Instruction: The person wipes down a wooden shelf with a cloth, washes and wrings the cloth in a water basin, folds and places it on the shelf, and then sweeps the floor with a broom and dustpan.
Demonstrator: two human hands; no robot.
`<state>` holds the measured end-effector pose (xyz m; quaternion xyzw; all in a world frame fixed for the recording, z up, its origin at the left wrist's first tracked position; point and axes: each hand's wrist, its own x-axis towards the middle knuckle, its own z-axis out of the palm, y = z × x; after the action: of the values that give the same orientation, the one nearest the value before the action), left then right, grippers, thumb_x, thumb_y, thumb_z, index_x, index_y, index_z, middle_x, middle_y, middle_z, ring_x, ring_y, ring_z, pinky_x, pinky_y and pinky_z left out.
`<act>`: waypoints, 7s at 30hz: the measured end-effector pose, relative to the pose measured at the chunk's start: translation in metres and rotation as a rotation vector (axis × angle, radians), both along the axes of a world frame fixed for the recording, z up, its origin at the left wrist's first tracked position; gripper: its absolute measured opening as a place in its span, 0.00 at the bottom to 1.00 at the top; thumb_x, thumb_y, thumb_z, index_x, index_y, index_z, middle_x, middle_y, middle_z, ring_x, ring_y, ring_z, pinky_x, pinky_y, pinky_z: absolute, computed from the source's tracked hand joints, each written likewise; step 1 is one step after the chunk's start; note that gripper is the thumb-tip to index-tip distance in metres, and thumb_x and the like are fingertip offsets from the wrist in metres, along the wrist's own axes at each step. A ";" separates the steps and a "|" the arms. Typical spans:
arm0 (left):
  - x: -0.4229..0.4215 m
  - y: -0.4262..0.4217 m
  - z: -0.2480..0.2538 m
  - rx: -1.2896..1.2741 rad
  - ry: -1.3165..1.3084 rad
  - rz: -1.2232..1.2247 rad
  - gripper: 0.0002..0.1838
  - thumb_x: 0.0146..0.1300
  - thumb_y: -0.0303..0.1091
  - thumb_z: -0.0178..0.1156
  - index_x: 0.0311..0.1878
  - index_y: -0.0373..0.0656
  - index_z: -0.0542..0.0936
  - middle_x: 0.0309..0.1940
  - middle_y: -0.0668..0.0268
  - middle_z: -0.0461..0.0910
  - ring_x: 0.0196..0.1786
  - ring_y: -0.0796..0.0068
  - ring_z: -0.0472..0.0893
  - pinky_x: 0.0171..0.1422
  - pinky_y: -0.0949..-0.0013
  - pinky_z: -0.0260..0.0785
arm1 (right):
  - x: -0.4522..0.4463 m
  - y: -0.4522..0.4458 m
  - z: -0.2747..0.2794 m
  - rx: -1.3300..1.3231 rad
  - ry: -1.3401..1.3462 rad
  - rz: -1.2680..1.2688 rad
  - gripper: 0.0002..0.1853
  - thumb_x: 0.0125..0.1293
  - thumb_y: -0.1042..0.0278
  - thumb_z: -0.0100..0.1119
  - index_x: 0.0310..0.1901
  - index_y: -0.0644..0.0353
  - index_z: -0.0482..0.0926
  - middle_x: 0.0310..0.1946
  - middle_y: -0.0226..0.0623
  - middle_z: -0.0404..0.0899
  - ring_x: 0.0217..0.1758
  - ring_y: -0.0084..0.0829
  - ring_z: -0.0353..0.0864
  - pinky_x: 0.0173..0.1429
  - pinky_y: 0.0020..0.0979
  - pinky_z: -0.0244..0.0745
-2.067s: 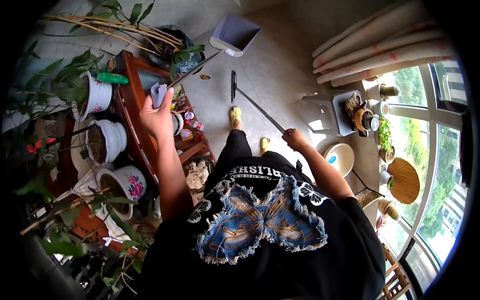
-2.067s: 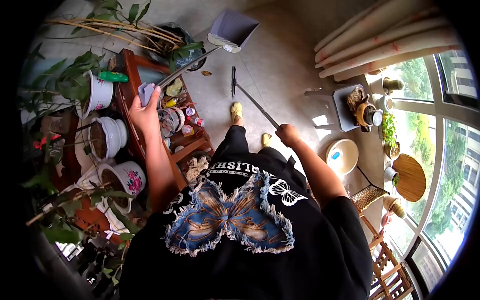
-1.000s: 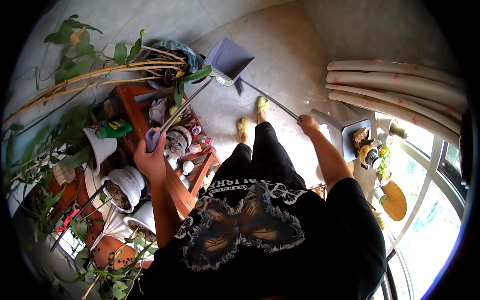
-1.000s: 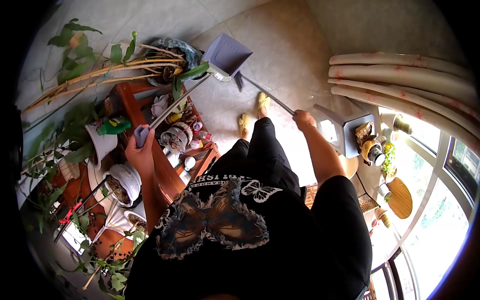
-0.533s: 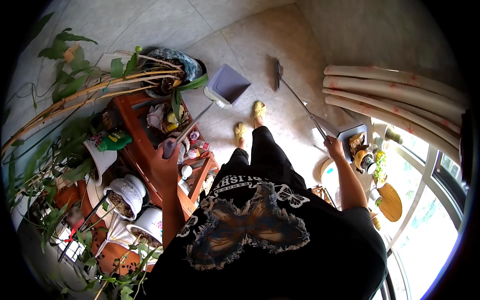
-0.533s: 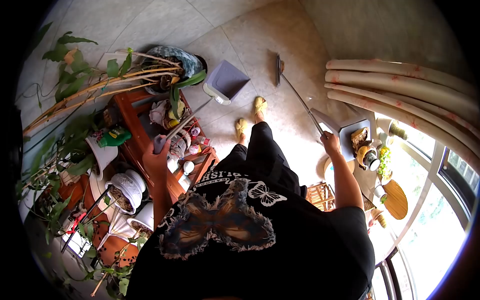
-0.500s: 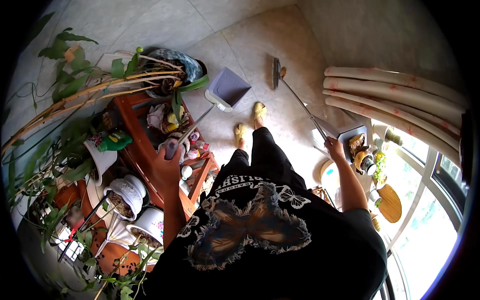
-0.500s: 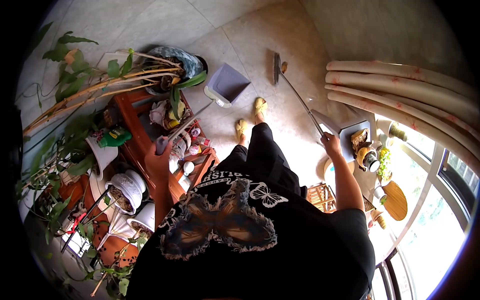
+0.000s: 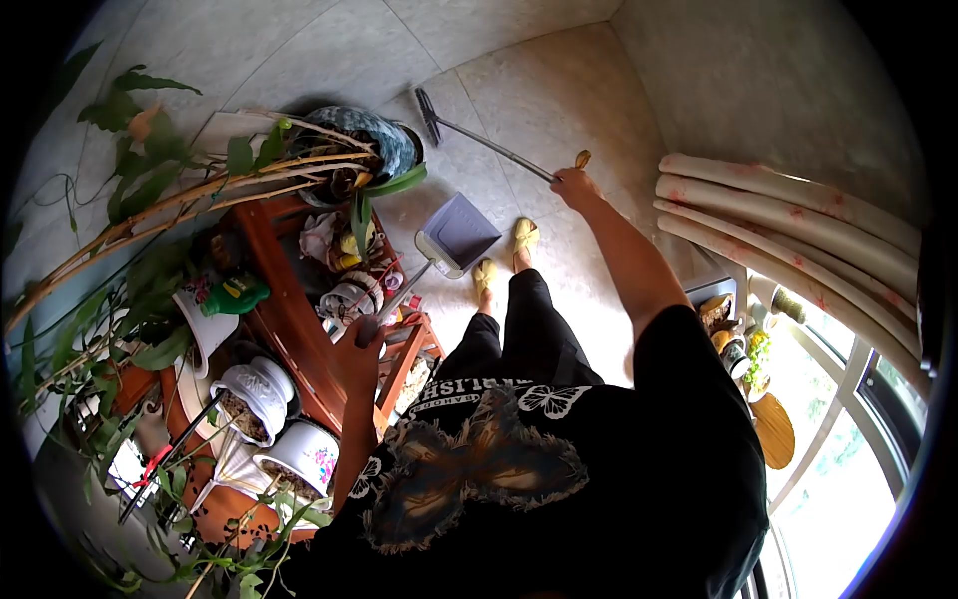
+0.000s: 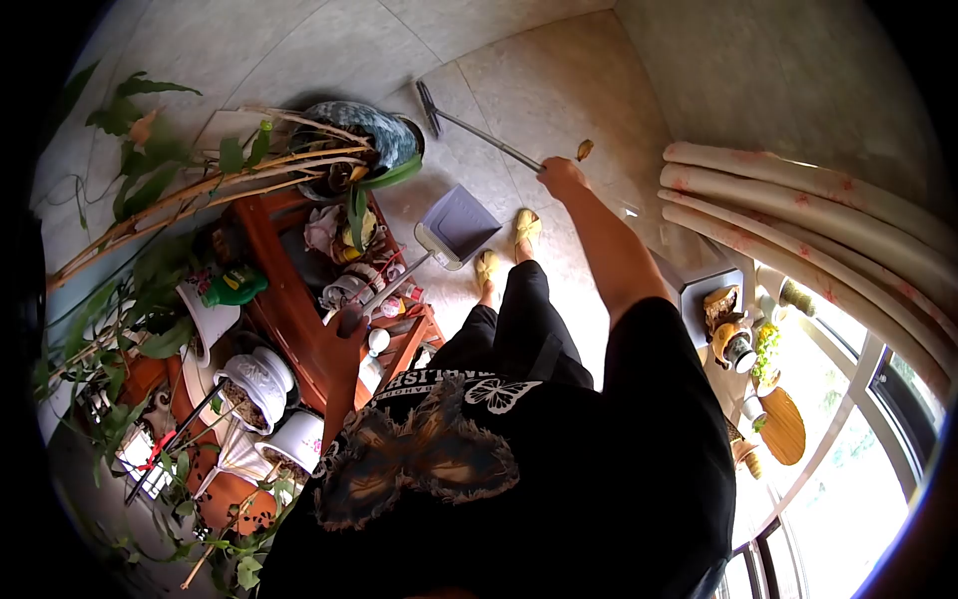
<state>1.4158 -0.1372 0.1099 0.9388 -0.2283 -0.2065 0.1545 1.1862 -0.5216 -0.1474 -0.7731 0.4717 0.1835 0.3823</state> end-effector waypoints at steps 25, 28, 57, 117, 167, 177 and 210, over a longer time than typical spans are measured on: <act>0.008 -0.052 -0.049 -0.107 0.074 -0.099 0.19 0.55 0.41 0.72 0.48 0.44 0.85 0.35 0.56 0.86 0.39 0.59 0.86 0.44 0.64 0.76 | -0.158 0.061 0.040 0.085 -0.109 -0.654 0.19 0.63 0.59 0.64 0.53 0.57 0.82 0.29 0.41 0.82 0.31 0.31 0.80 0.36 0.34 0.74; 0.007 -0.060 -0.049 -0.098 0.041 -0.140 0.19 0.56 0.41 0.71 0.48 0.44 0.85 0.35 0.57 0.86 0.38 0.59 0.86 0.43 0.63 0.75 | -0.093 -0.001 0.015 0.267 -0.088 -0.752 0.18 0.62 0.56 0.63 0.49 0.57 0.83 0.33 0.48 0.84 0.38 0.42 0.85 0.43 0.42 0.78; -0.023 -0.076 -0.073 0.035 0.050 -0.174 0.18 0.54 0.44 0.71 0.46 0.47 0.86 0.35 0.57 0.85 0.38 0.53 0.84 0.42 0.59 0.75 | -0.179 0.130 0.032 0.205 -0.124 -0.923 0.20 0.66 0.60 0.63 0.58 0.54 0.81 0.24 0.35 0.80 0.20 0.24 0.75 0.30 0.32 0.73; -0.041 0.106 -0.091 0.057 0.110 0.040 0.22 0.56 0.44 0.69 0.52 0.43 0.84 0.39 0.54 0.86 0.41 0.55 0.86 0.47 0.60 0.76 | -0.273 0.201 0.003 0.076 0.138 -0.485 0.24 0.59 0.57 0.66 0.56 0.56 0.83 0.31 0.40 0.86 0.27 0.32 0.83 0.38 0.35 0.77; -0.060 -0.043 -0.060 0.033 0.128 -0.129 0.21 0.56 0.38 0.72 0.49 0.37 0.84 0.37 0.55 0.86 0.40 0.62 0.86 0.47 0.65 0.75 | -0.152 -0.203 -0.046 0.031 0.193 -0.515 0.16 0.60 0.54 0.67 0.50 0.41 0.85 0.52 0.33 0.84 0.57 0.37 0.82 0.58 0.43 0.77; -0.066 -0.074 -0.059 0.002 0.142 -0.229 0.19 0.57 0.38 0.71 0.48 0.37 0.84 0.36 0.55 0.86 0.38 0.64 0.86 0.44 0.65 0.76 | -0.214 -0.231 -0.048 0.052 0.152 -0.734 0.17 0.61 0.54 0.65 0.51 0.48 0.85 0.52 0.41 0.84 0.57 0.40 0.82 0.61 0.42 0.75; -0.034 -0.126 -0.085 0.000 0.139 -0.794 0.16 0.55 0.40 0.71 0.46 0.46 0.86 0.35 0.54 0.85 0.39 0.52 0.84 0.44 0.60 0.74 | -0.241 0.399 0.037 0.732 -0.364 -2.218 0.17 0.71 0.59 0.58 0.59 0.51 0.73 0.19 0.35 0.71 0.13 0.30 0.67 0.12 0.31 0.56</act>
<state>1.3820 -0.2630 0.0249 0.7614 -0.5622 -0.3132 0.0778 0.9454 -0.1229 -0.1104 0.1998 0.7430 -0.2373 0.5931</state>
